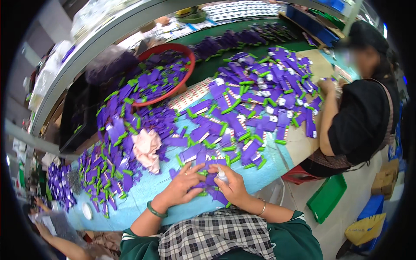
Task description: The person sits at a table in a workshop and assembles small purple and green plastic components. They pick up a purple part, apply a liquid from a small bottle, and attach a green piece. The person repeats this process continuously, handling the parts one by one.
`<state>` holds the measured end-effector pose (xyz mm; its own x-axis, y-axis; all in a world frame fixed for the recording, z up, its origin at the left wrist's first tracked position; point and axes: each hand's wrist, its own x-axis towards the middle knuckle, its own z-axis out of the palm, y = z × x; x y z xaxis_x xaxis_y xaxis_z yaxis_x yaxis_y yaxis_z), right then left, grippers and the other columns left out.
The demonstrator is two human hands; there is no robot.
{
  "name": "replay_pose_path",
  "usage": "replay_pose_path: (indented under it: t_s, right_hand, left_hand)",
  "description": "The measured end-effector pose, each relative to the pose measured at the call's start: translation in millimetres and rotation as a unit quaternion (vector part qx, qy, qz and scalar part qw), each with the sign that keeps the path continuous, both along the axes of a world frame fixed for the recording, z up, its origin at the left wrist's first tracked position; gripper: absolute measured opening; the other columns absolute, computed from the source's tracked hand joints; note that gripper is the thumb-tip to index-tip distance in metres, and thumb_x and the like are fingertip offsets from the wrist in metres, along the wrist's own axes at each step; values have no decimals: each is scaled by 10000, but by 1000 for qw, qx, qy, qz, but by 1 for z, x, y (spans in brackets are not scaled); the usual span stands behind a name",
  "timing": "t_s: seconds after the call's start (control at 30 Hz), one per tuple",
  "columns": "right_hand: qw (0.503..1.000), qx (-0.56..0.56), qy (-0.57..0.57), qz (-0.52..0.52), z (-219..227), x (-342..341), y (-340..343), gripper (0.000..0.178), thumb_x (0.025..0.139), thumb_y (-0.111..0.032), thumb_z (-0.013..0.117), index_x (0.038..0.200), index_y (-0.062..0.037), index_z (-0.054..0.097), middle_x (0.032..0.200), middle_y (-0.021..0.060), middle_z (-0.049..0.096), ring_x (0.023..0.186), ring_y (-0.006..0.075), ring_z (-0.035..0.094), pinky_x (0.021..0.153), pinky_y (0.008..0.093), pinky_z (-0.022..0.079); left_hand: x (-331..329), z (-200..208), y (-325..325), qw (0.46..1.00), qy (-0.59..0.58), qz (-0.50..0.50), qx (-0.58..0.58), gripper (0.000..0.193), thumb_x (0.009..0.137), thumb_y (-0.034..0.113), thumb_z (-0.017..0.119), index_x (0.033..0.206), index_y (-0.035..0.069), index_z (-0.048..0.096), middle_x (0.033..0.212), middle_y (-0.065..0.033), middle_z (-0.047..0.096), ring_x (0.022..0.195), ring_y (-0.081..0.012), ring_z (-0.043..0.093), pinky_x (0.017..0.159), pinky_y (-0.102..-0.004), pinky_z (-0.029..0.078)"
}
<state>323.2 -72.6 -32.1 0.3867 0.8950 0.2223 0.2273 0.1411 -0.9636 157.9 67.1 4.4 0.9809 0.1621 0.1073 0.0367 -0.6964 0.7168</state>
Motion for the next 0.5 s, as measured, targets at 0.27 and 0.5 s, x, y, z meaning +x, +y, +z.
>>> replay_pose_path:
  t_s: [0.27, 0.5]
  right_hand:
    - [983, -21, 152, 104, 5, -19, 30, 418, 871, -25, 576, 1282, -34, 504, 1113, 110, 660, 1077, 187, 597, 937, 328, 457]
    - [999, -33, 20, 2, 58, 21, 10, 415, 877, 25, 541, 1286, 6, 474, 1165, 145, 610, 1036, 220, 617, 834, 320, 533]
  left_hand:
    - [-86, 11, 8, 947, -92, 281, -125, 183, 853, 95, 593, 1015, 24, 639, 1015, -79, 657, 1054, -236, 593, 944, -398, 425]
    - [-103, 37, -16, 945, -39, 255, -200, 184, 853, 81, 589, 1019, 10, 624, 924, -95, 649, 764, -181, 624, 695, -295, 495]
